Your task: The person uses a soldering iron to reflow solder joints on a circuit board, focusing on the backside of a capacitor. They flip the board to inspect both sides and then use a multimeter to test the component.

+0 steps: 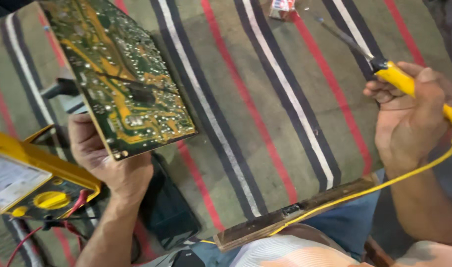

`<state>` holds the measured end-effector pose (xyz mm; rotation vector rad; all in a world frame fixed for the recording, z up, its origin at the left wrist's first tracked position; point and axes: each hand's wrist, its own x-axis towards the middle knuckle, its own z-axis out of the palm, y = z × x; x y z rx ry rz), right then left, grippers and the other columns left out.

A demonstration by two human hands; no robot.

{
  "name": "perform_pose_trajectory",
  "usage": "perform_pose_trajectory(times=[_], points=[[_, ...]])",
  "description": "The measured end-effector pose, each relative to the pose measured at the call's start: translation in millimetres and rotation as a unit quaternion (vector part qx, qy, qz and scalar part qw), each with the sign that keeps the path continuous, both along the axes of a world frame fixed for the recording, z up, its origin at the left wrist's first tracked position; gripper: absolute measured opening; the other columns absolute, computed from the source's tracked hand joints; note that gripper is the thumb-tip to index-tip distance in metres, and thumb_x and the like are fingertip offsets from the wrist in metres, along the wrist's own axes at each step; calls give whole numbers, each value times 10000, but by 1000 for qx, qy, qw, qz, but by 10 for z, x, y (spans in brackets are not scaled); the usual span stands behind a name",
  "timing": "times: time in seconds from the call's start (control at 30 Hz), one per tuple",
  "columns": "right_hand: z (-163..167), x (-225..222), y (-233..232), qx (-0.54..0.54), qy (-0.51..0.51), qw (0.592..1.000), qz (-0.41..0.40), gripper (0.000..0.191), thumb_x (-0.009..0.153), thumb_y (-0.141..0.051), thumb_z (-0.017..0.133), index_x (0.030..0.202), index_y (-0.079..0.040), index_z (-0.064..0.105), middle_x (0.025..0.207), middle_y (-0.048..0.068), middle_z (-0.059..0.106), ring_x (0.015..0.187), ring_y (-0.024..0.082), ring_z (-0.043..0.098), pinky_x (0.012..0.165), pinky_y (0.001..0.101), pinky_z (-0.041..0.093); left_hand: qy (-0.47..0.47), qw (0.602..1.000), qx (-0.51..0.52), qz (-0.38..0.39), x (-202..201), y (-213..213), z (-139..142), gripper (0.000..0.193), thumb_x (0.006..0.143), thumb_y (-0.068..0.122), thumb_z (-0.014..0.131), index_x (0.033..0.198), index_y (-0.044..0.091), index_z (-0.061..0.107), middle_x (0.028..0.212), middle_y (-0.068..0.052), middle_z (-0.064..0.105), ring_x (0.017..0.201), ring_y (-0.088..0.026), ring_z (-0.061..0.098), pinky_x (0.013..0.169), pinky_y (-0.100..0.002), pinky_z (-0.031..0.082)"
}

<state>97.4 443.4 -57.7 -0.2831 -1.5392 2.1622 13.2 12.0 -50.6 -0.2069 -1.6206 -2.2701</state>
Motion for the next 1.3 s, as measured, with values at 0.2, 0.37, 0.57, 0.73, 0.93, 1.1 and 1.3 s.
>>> perform_pose_trajectory(times=[0.2, 0.37, 0.57, 0.73, 0.93, 1.1, 1.3], points=[[-72, 58, 187, -25, -52, 998, 2, 296, 1196, -180, 538, 1210, 109, 601, 1109, 244, 674, 922, 319, 663, 918, 413, 565, -10, 1000, 5, 11, 5, 3, 6, 313, 1025, 80, 842, 1154, 34, 561, 1086, -51, 672, 961, -95, 651, 935, -239, 551], [-18, 8, 128, -13, -50, 999, 14, 294, 1194, -176, 548, 1207, 109, 617, 1121, 259, 703, 921, 314, 666, 924, 412, 569, -1, 1000, -7, 11, 8, 7, -3, 364, 997, 88, 886, 1166, 31, 568, 1112, -48, 679, 990, -91, 655, 933, -233, 536], [-16, -28, 113, -25, -54, 998, 18, 299, 1188, -174, 559, 1190, 119, 618, 1101, 264, 696, 910, 319, 665, 915, 421, 572, -11, 1000, -4, 3, 22, 7, 32, 471, 926, 129, 943, 1190, 40, 564, 1132, -46, 687, 1013, -98, 670, 972, -241, 562], [-46, -38, 130, -16, -50, 998, 23, 302, 1181, -181, 561, 1181, 116, 617, 1094, 263, 700, 914, 329, 693, 888, 419, 580, -10, 1000, -13, 7, 25, 5, 31, 480, 940, 123, 950, 1213, 27, 568, 1142, -51, 682, 985, -95, 638, 946, -235, 531], [-50, -32, 124, -9, -51, 998, 28, 300, 1192, -163, 546, 1187, 128, 617, 1096, 269, 697, 900, 316, 666, 901, 416, 574, -4, 1000, -22, 4, 27, -9, 14, 505, 916, 147, 961, 1215, 39, 568, 1147, -32, 676, 1024, -88, 653, 982, -232, 544], [-41, -29, 116, -8, -51, 998, 27, 296, 1189, -154, 541, 1195, 131, 622, 1093, 270, 695, 918, 315, 668, 917, 418, 577, -14, 999, -33, 5, 43, -8, 32, 505, 941, 146, 962, 1237, 28, 569, 1157, -35, 670, 1010, -84, 630, 969, -227, 521], [-60, -26, 119, -7, -47, 998, 29, 284, 1189, -152, 552, 1192, 123, 624, 1096, 267, 698, 913, 316, 668, 910, 415, 576, -20, 1000, -23, 2, 36, -4, 53, 525, 916, 156, 967, 1232, 31, 567, 1177, -41, 682, 1056, -94, 661, 1009, -241, 549]])
